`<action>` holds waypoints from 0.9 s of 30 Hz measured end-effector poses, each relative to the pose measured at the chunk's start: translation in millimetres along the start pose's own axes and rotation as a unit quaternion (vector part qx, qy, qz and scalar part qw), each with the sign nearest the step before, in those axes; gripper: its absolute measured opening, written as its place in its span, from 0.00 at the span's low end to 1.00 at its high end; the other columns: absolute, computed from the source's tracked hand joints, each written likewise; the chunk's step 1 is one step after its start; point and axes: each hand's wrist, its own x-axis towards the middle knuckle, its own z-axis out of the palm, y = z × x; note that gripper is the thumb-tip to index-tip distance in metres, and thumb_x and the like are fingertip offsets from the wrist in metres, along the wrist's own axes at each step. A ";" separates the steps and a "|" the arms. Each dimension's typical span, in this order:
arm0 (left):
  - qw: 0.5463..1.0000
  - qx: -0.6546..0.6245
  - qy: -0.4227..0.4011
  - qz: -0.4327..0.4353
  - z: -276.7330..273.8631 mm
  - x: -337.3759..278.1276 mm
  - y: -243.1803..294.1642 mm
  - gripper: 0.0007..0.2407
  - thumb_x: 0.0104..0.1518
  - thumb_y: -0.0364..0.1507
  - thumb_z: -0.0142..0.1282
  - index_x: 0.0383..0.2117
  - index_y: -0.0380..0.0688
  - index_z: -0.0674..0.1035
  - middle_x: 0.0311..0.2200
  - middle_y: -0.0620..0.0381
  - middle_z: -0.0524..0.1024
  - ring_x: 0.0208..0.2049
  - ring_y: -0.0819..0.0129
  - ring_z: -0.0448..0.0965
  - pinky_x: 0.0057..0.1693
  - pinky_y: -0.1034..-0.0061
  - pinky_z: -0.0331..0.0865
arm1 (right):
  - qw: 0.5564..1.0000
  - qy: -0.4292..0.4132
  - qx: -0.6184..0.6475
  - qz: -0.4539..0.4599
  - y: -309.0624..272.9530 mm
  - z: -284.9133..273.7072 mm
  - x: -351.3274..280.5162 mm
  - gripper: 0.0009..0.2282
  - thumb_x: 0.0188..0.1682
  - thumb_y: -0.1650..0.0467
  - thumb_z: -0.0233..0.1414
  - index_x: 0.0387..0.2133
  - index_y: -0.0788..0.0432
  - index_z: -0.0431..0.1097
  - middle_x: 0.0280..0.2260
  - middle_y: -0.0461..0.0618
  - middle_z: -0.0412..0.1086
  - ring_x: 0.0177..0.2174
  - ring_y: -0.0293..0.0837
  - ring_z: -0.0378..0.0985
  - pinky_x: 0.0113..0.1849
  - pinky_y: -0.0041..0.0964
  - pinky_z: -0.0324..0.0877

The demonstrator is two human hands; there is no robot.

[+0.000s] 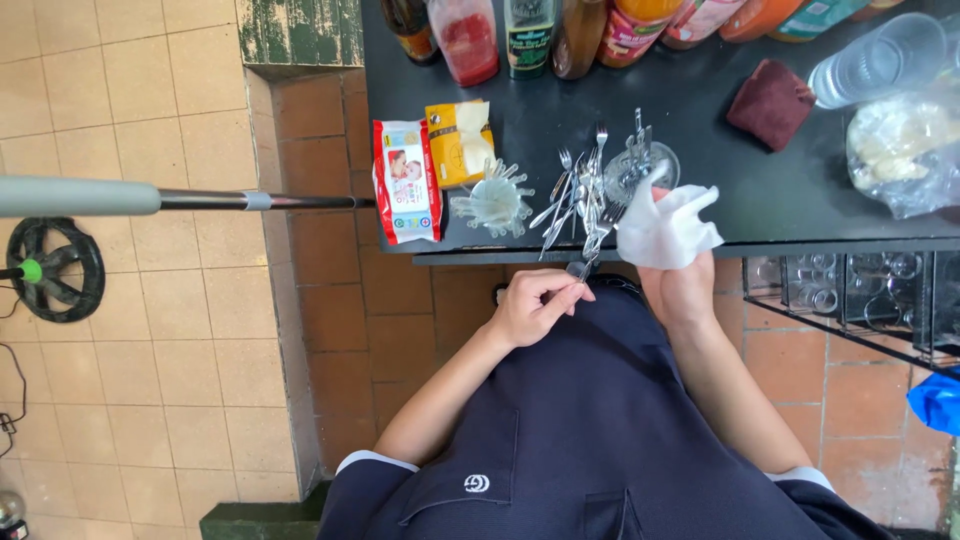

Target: Wiping and polishing metal forks with a white cloth at a service counter.

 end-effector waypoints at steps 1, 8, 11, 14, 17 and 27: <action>1.000 0.001 0.001 -0.001 1.6 5.6 1.7 0.10 0.67 0.30 0.52 0.34 0.39 0.85 0.24 0.56 0.79 0.24 0.76 0.79 0.34 0.80 0.70 | 1.000 -0.001 0.001 0.001 -3.6 4.3 3.4 0.20 0.62 0.66 0.50 0.63 0.63 0.60 0.56 0.50 0.66 0.54 0.43 0.72 0.56 0.41 0.68; 0.999 0.034 0.018 0.001 12.7 40.6 12.3 0.09 0.66 0.29 0.53 0.33 0.40 0.85 0.25 0.55 0.79 0.24 0.75 0.79 0.33 0.81 0.71 | 0.990 -0.129 0.011 0.048 -9.5 -7.7 26.6 0.22 0.55 0.71 0.54 0.63 0.60 0.59 0.57 0.49 0.65 0.58 0.44 0.68 0.60 0.45 0.63; 0.998 0.061 0.015 0.006 19.4 53.5 14.8 0.09 0.66 0.29 0.53 0.33 0.40 0.84 0.25 0.56 0.80 0.24 0.75 0.80 0.34 0.81 0.71 | 0.990 -0.103 0.009 0.092 -5.2 -27.5 42.1 0.16 0.57 0.72 0.52 0.57 0.64 0.63 0.54 0.51 0.67 0.55 0.43 0.71 0.58 0.43 0.66; 0.996 0.083 0.010 0.000 27.6 65.5 19.8 0.09 0.66 0.29 0.53 0.33 0.41 0.84 0.25 0.57 0.81 0.24 0.75 0.80 0.34 0.81 0.72 | 0.986 -0.090 -0.100 0.094 -12.7 -35.2 55.8 0.11 0.58 0.75 0.50 0.52 0.66 0.68 0.48 0.50 0.71 0.48 0.41 0.74 0.51 0.38 0.69; 0.993 0.115 0.015 -0.015 34.3 78.9 26.4 0.08 0.64 0.29 0.54 0.32 0.42 0.85 0.24 0.57 0.81 0.23 0.73 0.79 0.33 0.80 0.71 | 0.980 -0.088 -0.164 0.066 -27.0 -41.6 66.5 0.08 0.57 0.77 0.51 0.47 0.67 0.72 0.44 0.48 0.73 0.43 0.38 0.75 0.44 0.33 0.70; 0.985 0.143 0.054 0.078 60.0 107.5 18.1 0.06 0.64 0.29 0.57 0.32 0.44 0.84 0.27 0.57 0.81 0.27 0.68 0.81 0.39 0.76 0.74 | 0.982 -0.038 -0.171 -0.076 -8.7 -137.5 111.0 0.01 0.58 0.81 0.56 0.40 0.69 0.72 0.36 0.55 0.75 0.35 0.42 0.78 0.38 0.35 0.72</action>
